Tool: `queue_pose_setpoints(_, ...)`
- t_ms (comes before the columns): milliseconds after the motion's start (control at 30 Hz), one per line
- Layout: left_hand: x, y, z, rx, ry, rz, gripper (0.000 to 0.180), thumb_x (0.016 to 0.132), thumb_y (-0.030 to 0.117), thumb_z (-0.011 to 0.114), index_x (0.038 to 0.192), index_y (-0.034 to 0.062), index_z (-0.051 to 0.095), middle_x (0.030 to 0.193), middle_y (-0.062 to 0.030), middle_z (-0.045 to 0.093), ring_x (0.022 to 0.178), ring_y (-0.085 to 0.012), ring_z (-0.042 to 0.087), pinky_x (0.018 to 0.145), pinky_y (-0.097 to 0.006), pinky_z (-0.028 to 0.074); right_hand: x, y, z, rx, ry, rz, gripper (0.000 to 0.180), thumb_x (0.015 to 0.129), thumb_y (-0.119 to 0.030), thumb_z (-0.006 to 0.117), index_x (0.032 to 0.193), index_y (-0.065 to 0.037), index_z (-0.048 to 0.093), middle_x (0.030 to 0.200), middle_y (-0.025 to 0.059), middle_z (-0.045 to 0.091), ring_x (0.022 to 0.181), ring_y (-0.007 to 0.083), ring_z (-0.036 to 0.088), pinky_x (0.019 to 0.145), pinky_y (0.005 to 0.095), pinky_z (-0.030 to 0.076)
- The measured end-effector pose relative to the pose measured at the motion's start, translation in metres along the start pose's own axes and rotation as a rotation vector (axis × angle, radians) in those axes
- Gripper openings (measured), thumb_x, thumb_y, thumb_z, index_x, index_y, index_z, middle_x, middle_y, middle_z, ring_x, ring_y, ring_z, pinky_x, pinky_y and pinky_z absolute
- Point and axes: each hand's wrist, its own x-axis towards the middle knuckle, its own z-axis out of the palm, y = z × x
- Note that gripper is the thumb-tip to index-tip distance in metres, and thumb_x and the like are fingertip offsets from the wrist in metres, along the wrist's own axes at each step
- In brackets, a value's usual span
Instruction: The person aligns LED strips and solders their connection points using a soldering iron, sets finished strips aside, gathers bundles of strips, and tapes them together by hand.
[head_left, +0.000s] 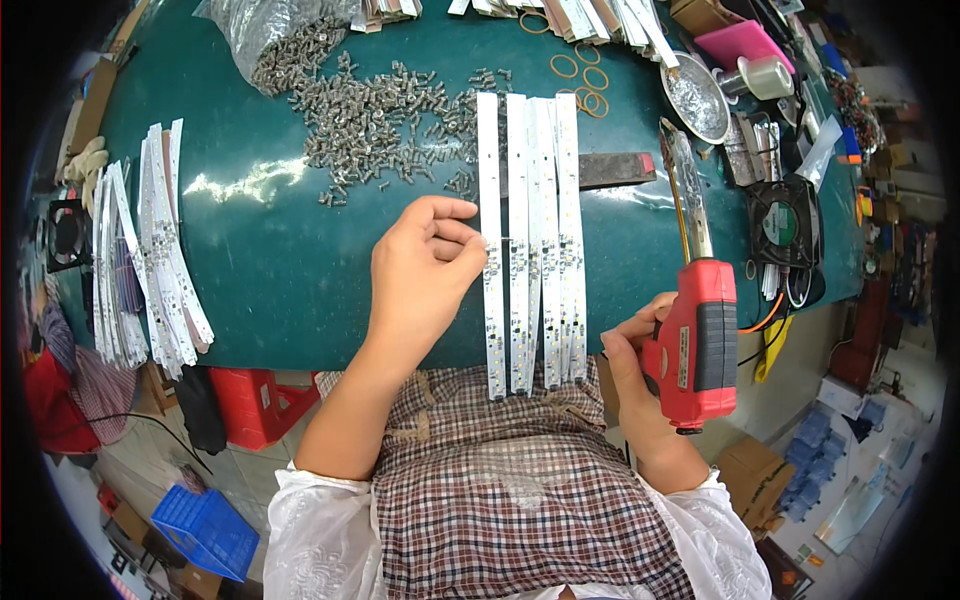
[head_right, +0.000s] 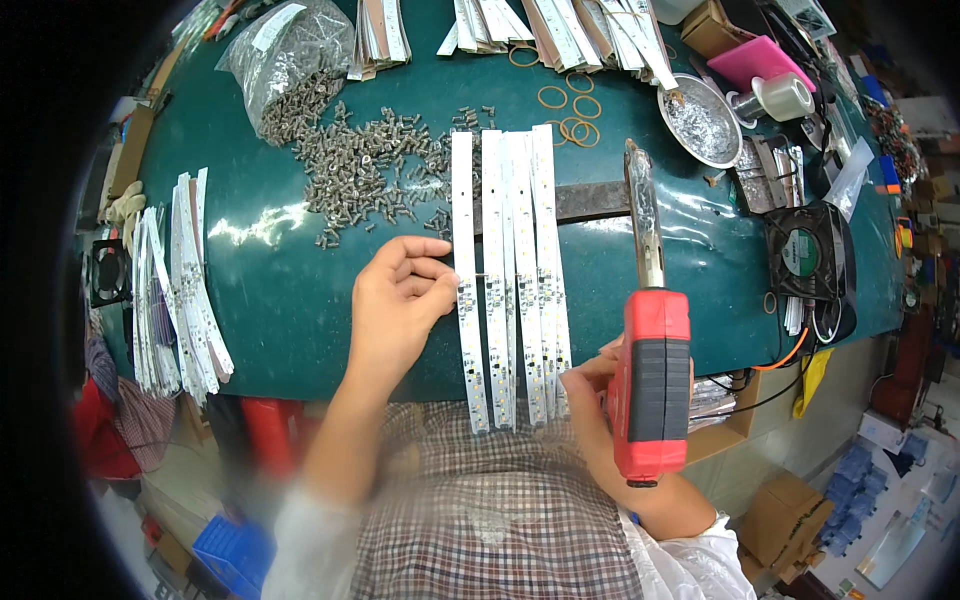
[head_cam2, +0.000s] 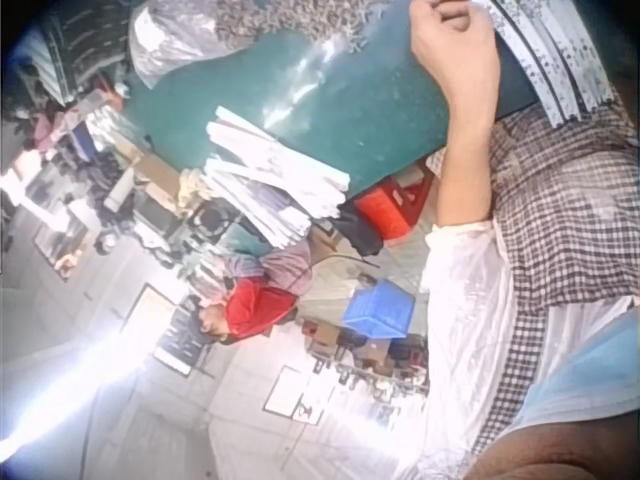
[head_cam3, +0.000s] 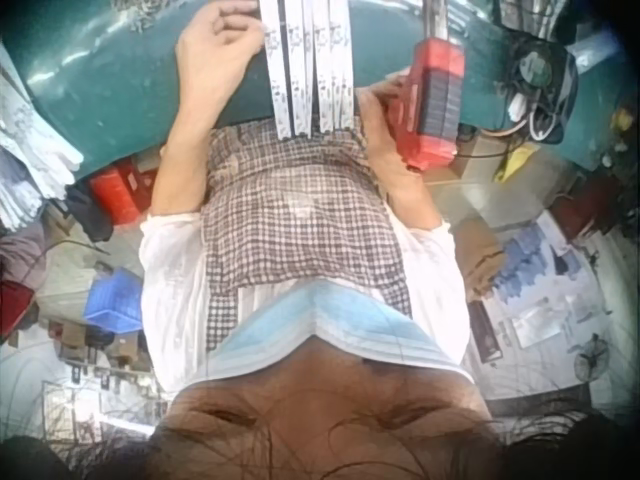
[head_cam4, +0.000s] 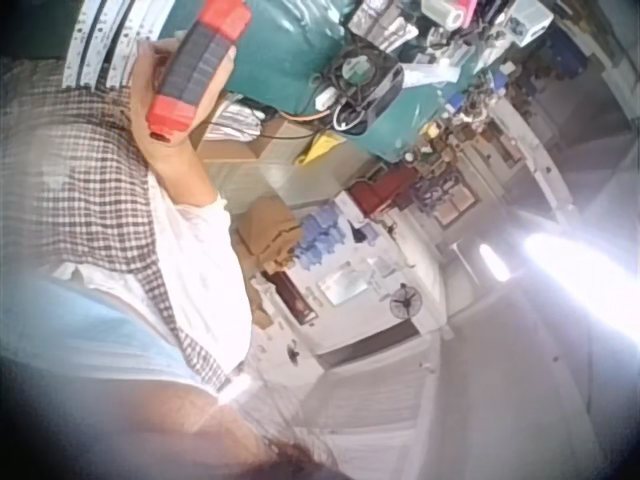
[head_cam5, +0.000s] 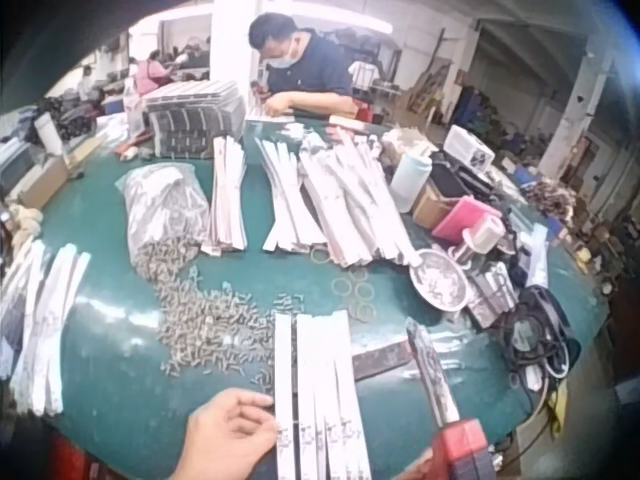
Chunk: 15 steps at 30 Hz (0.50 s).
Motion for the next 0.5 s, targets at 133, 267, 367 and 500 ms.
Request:
queue_pose_setpoints(133, 0.001, 0.004, 0.005, 0.105, 0.012, -0.012, 0.025, 0.082, -0.006, 0.065, 0.106, -0.0038, 0.057, 0.088, -0.0077, 0.065, 0.074, -0.0087, 0.062, 0.068, -0.022, 0.052, -0.003, -0.007, -0.004, 0.053, -0.038, 0.049, 0.025, 0.081, 0.012, 0.065, 0.099, 0.001, 0.052, 0.092, 0.0071, 0.056, 0.077, 0.0114, 0.055, 0.064, 0.0238, 0.046)
queue_pose_setpoints(267, 0.000, 0.004, 0.002, 0.179, -0.028, 0.033, 0.022, 0.083, -0.004, 0.065, 0.105, -0.0013, 0.061, 0.088, -0.0078, 0.066, 0.074, -0.0091, 0.064, 0.067, -0.023, 0.052, -0.012, -0.012, -0.006, 0.182, -0.093, 0.137, 0.022, 0.090, 0.000, 0.059, 0.108, -0.002, 0.047, 0.091, 0.0064, 0.056, 0.077, 0.0127, 0.058, 0.071, 0.0261, 0.048)
queue_pose_setpoints(367, 0.000, 0.012, 0.000, 0.294, -0.045, 0.080, 0.019, 0.083, -0.002, 0.066, 0.102, 0.0005, 0.064, 0.090, -0.0073, 0.068, 0.071, -0.0089, 0.065, 0.065, -0.024, 0.052, -0.033, -0.001, -0.010, 0.154, -0.101, 0.161, 0.028, 0.088, -0.005, 0.063, 0.112, 0.000, 0.049, 0.091, 0.0091, 0.056, 0.079, 0.0177, 0.060, 0.072, 0.0303, 0.049)
queue_pose_setpoints(500, 0.001, 0.011, -0.005, 0.380, -0.025, 0.184, 0.017, 0.082, -0.001, 0.067, 0.099, 0.0017, 0.067, 0.092, -0.0058, 0.070, 0.067, -0.0088, 0.064, 0.062, -0.023, 0.050, -0.044, 0.011, -0.015, -0.067, -0.207, 0.186, 0.032, 0.076, 0.002, 0.070, 0.107, 0.004, 0.060, 0.095, 0.0162, 0.058, 0.081, 0.0290, 0.061, 0.070, 0.0368, 0.049)
